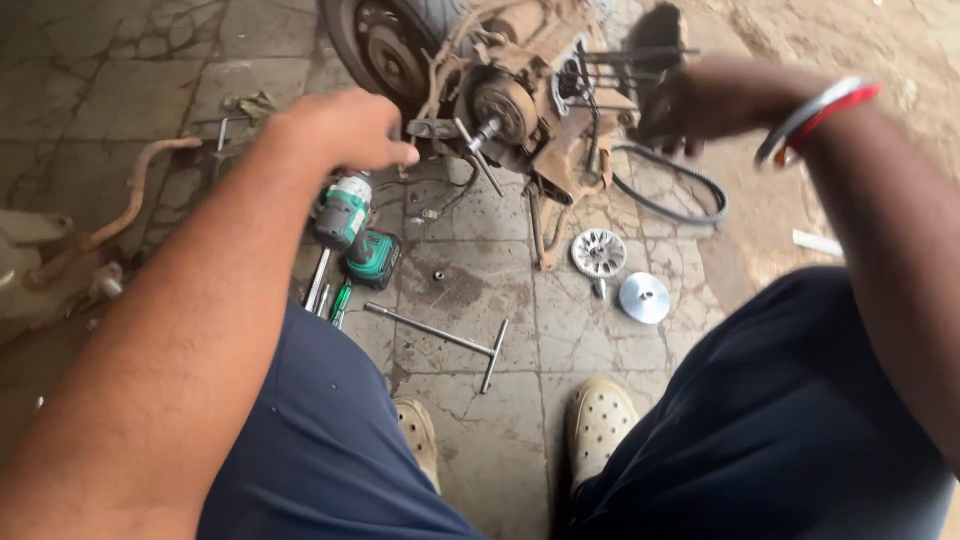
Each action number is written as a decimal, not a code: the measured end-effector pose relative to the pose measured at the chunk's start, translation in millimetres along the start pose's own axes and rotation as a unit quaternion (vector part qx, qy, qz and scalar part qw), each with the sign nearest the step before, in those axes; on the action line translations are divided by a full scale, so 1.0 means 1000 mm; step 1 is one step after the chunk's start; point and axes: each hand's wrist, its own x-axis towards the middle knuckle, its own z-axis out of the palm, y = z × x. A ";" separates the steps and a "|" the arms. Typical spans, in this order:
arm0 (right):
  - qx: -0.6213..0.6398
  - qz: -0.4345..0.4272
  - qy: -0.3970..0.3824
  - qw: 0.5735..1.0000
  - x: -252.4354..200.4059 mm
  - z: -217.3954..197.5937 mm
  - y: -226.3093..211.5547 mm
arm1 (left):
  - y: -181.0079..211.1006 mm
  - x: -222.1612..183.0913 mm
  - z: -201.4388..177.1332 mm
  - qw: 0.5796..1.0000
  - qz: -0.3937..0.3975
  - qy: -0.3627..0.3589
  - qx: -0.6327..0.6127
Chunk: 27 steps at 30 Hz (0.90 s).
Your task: The person disassembles a scooter engine by using a hammer and a metal rod to loosen a bolt, then pulls off the flywheel by hand.
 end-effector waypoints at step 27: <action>-0.032 0.044 -0.088 0.995 0.025 0.014 -0.048 | -0.020 -0.004 0.005 0.987 -0.066 -0.081 -0.125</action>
